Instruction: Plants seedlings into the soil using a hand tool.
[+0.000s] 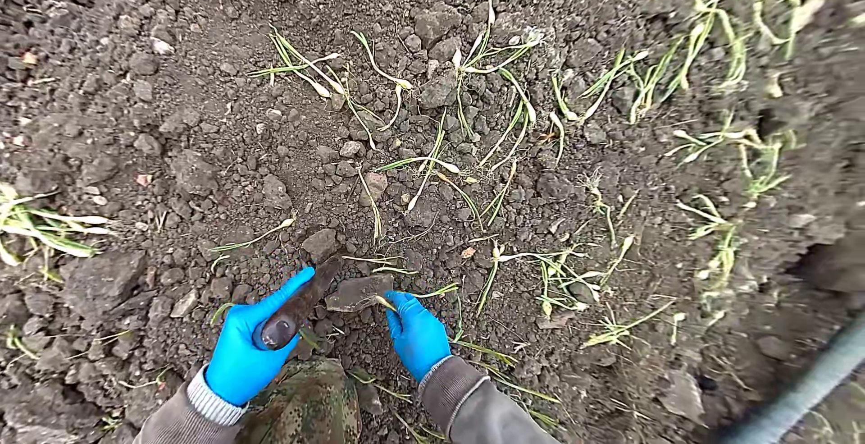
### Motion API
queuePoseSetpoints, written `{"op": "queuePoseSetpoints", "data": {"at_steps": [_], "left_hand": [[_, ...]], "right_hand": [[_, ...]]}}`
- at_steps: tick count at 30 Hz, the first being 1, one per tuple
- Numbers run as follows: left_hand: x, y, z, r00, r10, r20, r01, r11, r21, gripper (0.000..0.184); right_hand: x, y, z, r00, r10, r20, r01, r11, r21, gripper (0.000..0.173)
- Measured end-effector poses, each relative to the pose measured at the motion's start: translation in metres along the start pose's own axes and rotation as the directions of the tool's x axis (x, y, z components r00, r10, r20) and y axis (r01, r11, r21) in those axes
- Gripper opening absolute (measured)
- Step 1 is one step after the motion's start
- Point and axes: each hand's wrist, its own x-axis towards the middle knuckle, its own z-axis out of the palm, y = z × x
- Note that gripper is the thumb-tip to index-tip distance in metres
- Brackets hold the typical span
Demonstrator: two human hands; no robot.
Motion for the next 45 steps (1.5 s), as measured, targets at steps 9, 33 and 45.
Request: {"op": "queuePoseSetpoints", "data": {"at_steps": [9,33,45], "left_hand": [[0.011,0.044,-0.043,0.997,-0.049,-0.055,0.039,0.986,-0.16,0.03],[0.068,-0.005,-0.099,0.937,-0.277,-0.215,0.313,0.936,0.158,0.064],[0.075,-0.008,-0.082,0.852,-0.461,-0.248,0.498,0.859,0.114,0.044]], "right_hand": [[0.009,-0.013,-0.009,0.93,-0.192,-0.314,0.225,0.971,0.075,0.03],[0.095,-0.196,-0.015,0.77,-0.614,-0.173,0.447,0.713,-0.54,0.035],[0.037,-0.19,0.002,0.939,-0.315,0.139,0.344,0.875,-0.34,0.047]]}}
